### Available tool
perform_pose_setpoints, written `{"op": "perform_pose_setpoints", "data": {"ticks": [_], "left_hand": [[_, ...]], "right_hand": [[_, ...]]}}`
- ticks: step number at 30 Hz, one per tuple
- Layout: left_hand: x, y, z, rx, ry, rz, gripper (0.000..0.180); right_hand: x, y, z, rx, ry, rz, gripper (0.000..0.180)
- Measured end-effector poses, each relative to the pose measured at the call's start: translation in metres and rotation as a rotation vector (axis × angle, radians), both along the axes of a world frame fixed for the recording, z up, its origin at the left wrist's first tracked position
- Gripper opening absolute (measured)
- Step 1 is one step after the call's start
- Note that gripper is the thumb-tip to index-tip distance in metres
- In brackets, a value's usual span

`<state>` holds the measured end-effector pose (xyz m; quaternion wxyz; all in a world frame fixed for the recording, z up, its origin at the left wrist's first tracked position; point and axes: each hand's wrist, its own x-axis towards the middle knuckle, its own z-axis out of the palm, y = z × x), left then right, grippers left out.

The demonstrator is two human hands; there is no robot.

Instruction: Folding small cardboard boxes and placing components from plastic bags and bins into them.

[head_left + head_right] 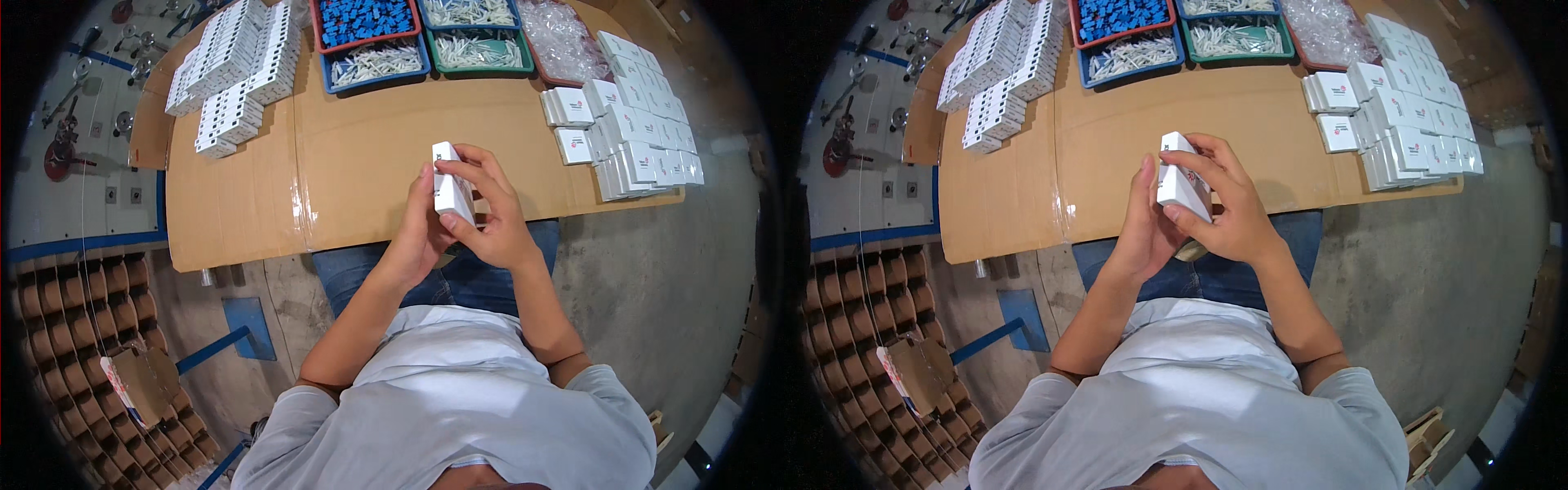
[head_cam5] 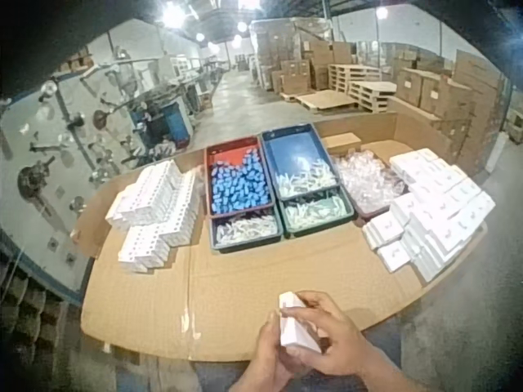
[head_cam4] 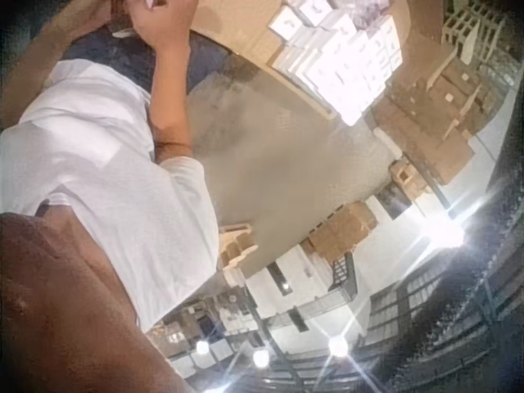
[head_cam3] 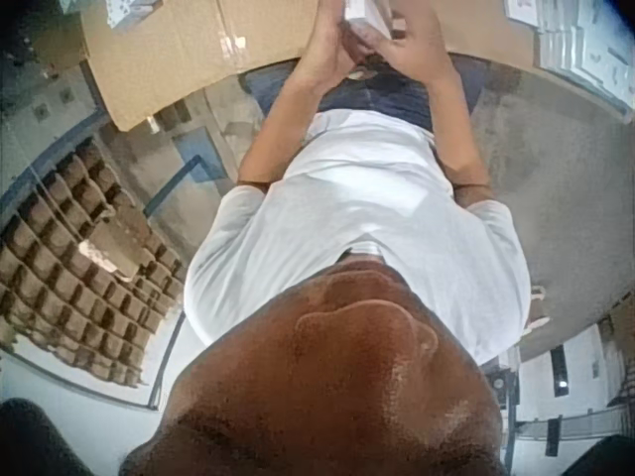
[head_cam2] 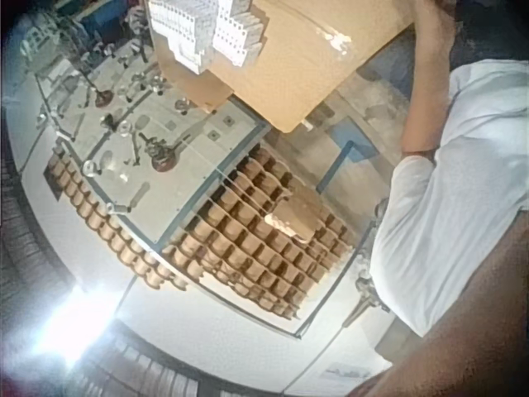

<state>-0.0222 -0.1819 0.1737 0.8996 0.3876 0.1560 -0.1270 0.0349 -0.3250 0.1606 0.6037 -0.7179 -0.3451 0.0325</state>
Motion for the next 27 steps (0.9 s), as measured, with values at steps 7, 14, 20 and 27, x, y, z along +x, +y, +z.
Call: {"op": "perform_pose_setpoints", "data": {"ticks": [7, 14, 20, 27], "left_hand": [[-0.002, -0.007, 0.006, 0.029, 0.086, 0.005, 0.061], [-0.005, -0.014, -0.003, -0.098, 0.029, 0.049, 0.060], [-0.004, -0.024, 0.002, -0.021, 0.081, 0.124, 0.057], [-0.006, -0.030, -0.004, 0.004, 0.121, 0.146, 0.057]], "right_hand": [[0.003, 0.002, -0.010, -0.010, -0.058, -0.037, 0.059], [0.000, 0.005, -0.005, 0.003, -0.109, -0.039, 0.065], [0.002, 0.007, -0.019, -0.010, -0.282, -0.076, 0.059], [-0.001, 0.008, -0.019, -0.003, -0.280, -0.080, 0.055]]}}
